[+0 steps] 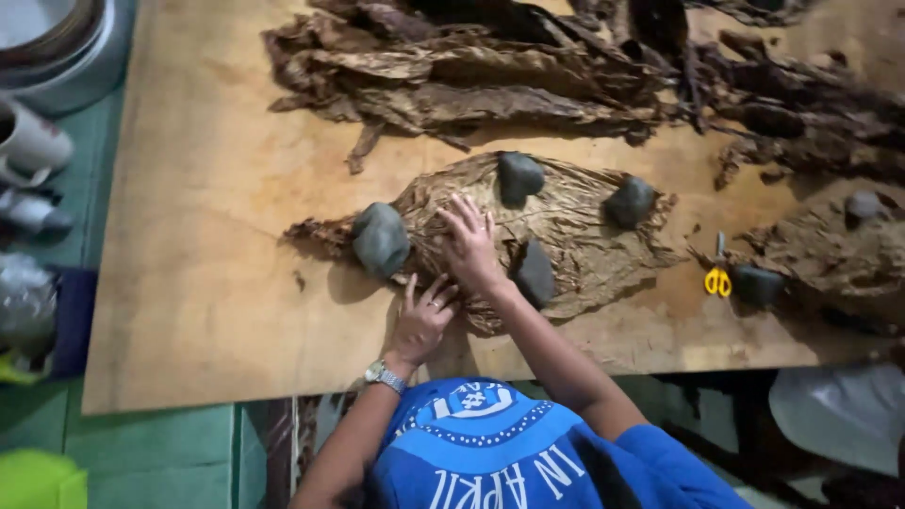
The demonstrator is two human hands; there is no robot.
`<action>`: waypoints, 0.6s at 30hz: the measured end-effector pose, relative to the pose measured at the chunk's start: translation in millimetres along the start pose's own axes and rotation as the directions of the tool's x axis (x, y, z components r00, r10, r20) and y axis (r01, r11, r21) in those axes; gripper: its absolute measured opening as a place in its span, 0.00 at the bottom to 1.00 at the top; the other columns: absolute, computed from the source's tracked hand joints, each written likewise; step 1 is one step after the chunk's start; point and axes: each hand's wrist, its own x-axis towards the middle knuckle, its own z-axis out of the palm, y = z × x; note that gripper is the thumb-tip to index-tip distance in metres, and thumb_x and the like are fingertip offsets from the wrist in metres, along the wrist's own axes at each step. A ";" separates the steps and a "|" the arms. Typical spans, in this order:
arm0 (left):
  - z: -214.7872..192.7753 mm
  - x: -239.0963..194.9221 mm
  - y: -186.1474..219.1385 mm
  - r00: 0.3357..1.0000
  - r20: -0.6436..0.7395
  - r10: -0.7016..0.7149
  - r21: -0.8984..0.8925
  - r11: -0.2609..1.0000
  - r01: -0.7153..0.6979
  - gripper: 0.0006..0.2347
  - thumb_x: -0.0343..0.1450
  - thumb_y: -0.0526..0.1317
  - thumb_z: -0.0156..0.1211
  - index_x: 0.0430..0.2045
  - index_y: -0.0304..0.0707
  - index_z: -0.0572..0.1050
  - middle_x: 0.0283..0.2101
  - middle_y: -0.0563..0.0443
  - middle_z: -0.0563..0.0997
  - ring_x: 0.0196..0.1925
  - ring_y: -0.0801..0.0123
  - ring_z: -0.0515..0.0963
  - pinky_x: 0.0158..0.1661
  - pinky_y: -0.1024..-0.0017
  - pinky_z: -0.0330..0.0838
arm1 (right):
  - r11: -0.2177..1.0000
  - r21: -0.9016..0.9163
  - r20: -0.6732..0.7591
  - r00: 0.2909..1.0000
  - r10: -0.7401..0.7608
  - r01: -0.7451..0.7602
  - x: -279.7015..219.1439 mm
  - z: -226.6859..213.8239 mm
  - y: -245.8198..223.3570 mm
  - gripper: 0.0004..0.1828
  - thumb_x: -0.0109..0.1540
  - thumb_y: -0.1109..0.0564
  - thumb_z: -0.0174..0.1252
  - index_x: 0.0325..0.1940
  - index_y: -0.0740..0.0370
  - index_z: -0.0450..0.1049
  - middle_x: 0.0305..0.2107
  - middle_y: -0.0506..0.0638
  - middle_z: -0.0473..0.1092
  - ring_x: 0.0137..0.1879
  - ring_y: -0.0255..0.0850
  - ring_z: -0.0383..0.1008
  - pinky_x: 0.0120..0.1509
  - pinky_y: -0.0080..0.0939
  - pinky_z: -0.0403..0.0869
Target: Arranging and weighing down large dried tobacco leaves on a wooden table using stones and trimming them with scissors.
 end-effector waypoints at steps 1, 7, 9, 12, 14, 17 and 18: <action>8.5 -2.9 -4.2 0.999 0.034 0.030 -0.006 1.000 -0.030 0.20 0.61 0.34 0.58 0.48 0.52 0.77 0.62 0.55 0.75 0.73 0.62 0.64 0.70 0.35 0.47 | 0.992 0.127 -0.107 0.994 0.010 0.003 2.8 -3.9 11.3 0.32 0.60 0.51 0.64 0.69 0.49 0.69 0.67 0.56 0.62 0.72 0.59 0.61 0.69 0.70 0.61; -40.6 9.2 5.2 0.974 0.225 0.009 -0.032 0.999 -0.002 0.26 0.67 0.44 0.59 0.63 0.53 0.66 0.68 0.55 0.69 0.76 0.63 0.59 0.72 0.45 0.48 | 0.602 0.760 -0.167 0.820 0.547 -0.246 43.3 -74.0 57.2 0.13 0.65 0.58 0.62 0.55 0.58 0.78 0.44 0.51 0.74 0.50 0.41 0.76 0.52 0.41 0.76; -44.2 11.6 5.2 0.974 0.226 -0.002 -0.034 0.999 0.010 0.23 0.72 0.49 0.55 0.65 0.56 0.65 0.68 0.55 0.69 0.75 0.63 0.59 0.71 0.46 0.48 | 0.495 0.829 -0.153 0.748 0.646 -0.259 53.7 -62.0 111.4 0.11 0.66 0.55 0.62 0.52 0.56 0.79 0.40 0.46 0.73 0.44 0.33 0.75 0.44 0.34 0.76; -43.7 12.2 2.8 0.973 0.227 -0.030 -0.068 0.997 0.047 0.22 0.75 0.52 0.51 0.65 0.58 0.65 0.68 0.56 0.69 0.75 0.64 0.59 0.71 0.48 0.46 | 0.151 0.952 0.031 0.577 0.816 -0.265 66.0 -31.2 205.9 0.15 0.64 0.57 0.65 0.55 0.58 0.77 0.38 0.50 0.77 0.39 0.38 0.81 0.41 0.36 0.81; -41.9 12.5 -0.2 0.971 0.238 -0.031 -0.103 0.993 0.057 0.21 0.75 0.52 0.51 0.64 0.59 0.65 0.68 0.58 0.68 0.76 0.66 0.58 0.72 0.49 0.43 | -0.111 0.961 0.229 0.501 0.834 -0.255 75.5 -16.3 257.5 0.16 0.66 0.56 0.61 0.59 0.55 0.73 0.38 0.52 0.77 0.43 0.46 0.82 0.49 0.46 0.81; -46.1 16.2 -1.3 0.962 0.269 -0.039 -0.145 0.986 0.080 0.20 0.75 0.51 0.51 0.63 0.58 0.66 0.67 0.57 0.68 0.75 0.65 0.58 0.72 0.48 0.43 | -0.281 0.934 0.354 0.466 0.811 -0.220 96.3 -9.3 280.8 0.21 0.66 0.54 0.62 0.63 0.52 0.68 0.45 0.51 0.67 0.52 0.47 0.73 0.60 0.46 0.74; -46.1 15.7 -1.3 0.963 0.267 -0.023 -0.151 0.986 0.066 0.20 0.75 0.51 0.51 0.63 0.58 0.66 0.67 0.57 0.68 0.75 0.65 0.58 0.72 0.48 0.43 | -0.274 0.939 0.342 0.462 0.819 -0.210 101.0 3.8 300.1 0.21 0.66 0.54 0.62 0.63 0.52 0.68 0.45 0.51 0.67 0.52 0.47 0.73 0.60 0.46 0.74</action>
